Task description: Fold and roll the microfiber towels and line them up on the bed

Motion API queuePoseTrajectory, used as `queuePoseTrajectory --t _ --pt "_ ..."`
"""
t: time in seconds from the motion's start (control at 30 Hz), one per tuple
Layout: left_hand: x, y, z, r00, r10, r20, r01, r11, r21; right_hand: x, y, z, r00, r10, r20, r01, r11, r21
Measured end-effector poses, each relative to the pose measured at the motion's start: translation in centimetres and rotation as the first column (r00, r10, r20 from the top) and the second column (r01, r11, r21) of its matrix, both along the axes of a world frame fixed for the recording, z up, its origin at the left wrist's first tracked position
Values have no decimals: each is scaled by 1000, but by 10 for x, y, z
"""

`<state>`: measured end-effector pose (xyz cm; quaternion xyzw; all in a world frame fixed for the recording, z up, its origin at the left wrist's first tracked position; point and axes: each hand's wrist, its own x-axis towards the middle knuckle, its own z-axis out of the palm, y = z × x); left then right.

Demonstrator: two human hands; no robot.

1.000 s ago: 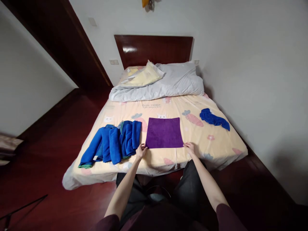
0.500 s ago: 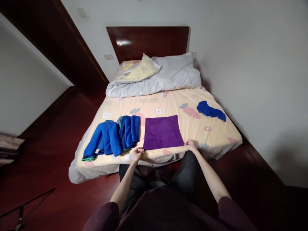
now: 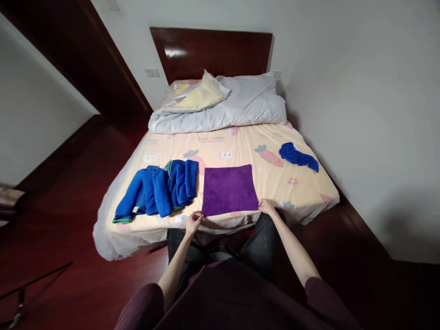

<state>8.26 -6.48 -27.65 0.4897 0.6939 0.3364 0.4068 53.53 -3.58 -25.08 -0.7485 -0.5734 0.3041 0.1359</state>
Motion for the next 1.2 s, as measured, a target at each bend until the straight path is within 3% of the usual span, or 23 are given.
queuePoseTrajectory --t 0.17,0.3,0.43,0.53,0.63,0.73,0.93,1.2 --pt "-1 -2 4 999 -3 -50 4 1000 16 -2 -8 0 999 -14 47 14 1000 -1" --pt "1 -7 12 975 16 -220 18 988 151 -6 -15 3 996 -49 81 40 993 109" --pt "18 2 20 907 -92 -411 238 917 320 -26 -17 6 995 -19 100 -12 953 303" --pt "40 14 20 841 -270 -470 439 847 300 -50 -18 8 979 165 123 -199 914 354" --pt "58 18 11 751 -411 -516 589 770 244 -68 -25 5 905 401 142 -425 839 340" --pt "63 9 -4 685 -463 -563 651 736 187 -76 -38 -3 833 530 157 -553 787 274" --pt "43 -14 -29 634 -448 -630 687 701 192 -74 -54 -19 809 529 256 -583 774 247" --pt "13 -13 -52 714 -439 -546 648 711 275 -65 -44 -24 793 557 248 -607 756 243"
